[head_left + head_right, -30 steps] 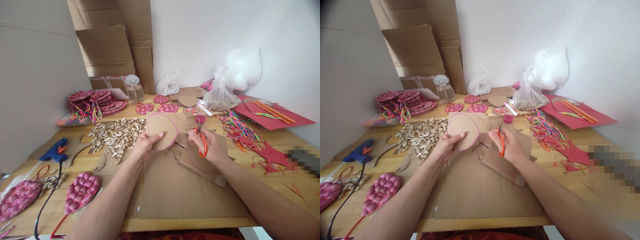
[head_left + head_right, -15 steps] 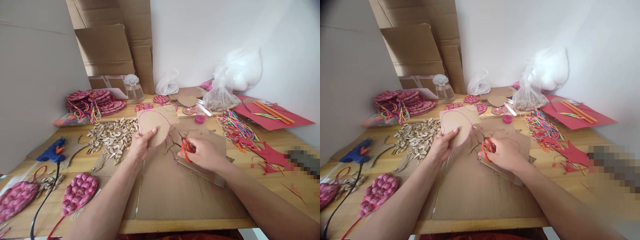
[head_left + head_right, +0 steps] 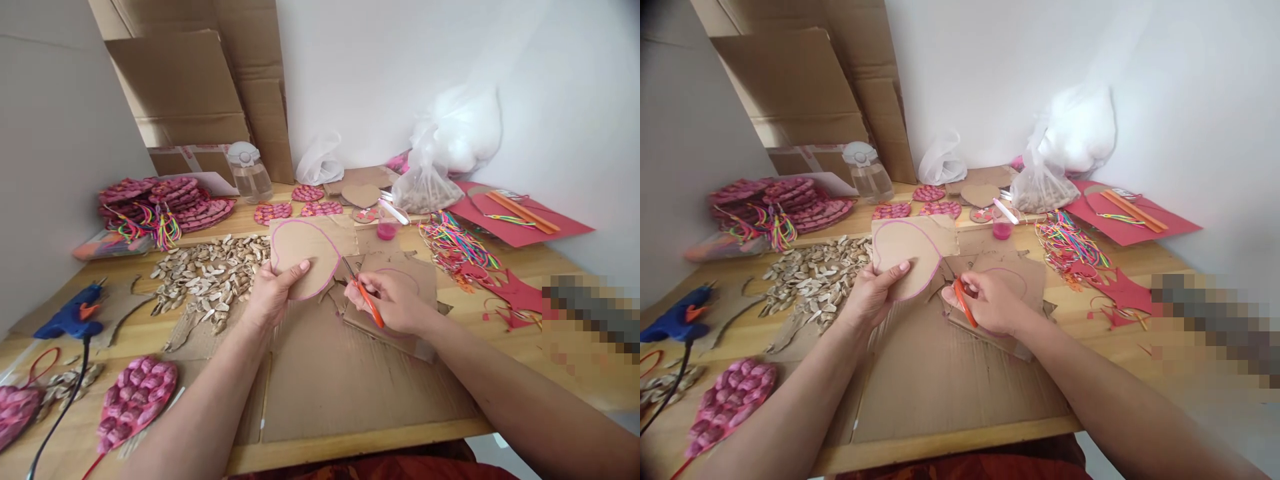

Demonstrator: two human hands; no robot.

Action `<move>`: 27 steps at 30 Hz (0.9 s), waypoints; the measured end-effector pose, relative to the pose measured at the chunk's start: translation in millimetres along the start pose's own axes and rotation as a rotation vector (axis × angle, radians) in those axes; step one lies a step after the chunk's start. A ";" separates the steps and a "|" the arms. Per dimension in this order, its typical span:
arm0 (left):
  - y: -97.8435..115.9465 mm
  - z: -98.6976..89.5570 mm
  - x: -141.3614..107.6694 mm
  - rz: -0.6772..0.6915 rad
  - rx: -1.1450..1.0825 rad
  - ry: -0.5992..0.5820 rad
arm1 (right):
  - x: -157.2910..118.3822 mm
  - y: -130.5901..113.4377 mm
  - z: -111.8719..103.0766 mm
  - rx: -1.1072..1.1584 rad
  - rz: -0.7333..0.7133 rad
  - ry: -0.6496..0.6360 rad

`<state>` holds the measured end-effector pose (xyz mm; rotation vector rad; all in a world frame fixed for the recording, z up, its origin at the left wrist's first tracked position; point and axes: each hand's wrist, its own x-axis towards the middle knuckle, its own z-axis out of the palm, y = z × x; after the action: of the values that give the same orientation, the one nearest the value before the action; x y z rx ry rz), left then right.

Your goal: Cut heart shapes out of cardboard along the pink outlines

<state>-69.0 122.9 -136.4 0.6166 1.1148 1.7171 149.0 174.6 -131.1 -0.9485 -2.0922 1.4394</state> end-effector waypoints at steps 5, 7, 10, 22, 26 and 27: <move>-4.5 -0.9 -2.9 -0.008 0.084 -0.051 | 0.5 3.5 -1.2 0.081 0.000 -0.053; -5.1 -1.0 -3.9 -0.010 0.098 -0.072 | 0.0 6.1 -1.6 0.045 -0.009 -0.046; -4.7 0.0 -5.5 -0.008 0.094 -0.093 | -1.2 9.8 -1.7 0.026 -0.017 -0.036; -8.9 5.6 -8.6 -0.017 0.062 -0.051 | -2.0 -1.1 2.0 0.115 0.028 -0.029; -7.9 7.3 -9.6 -0.020 0.066 -0.039 | -2.6 2.5 0.3 0.060 0.019 -0.033; -7.8 7.4 -9.6 -0.019 0.066 -0.038 | -2.8 3.7 -0.2 0.046 0.005 -0.034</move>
<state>-55.7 118.1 -139.1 0.6746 1.1504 1.6510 152.1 173.5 -134.4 -0.9184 -2.0735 1.5095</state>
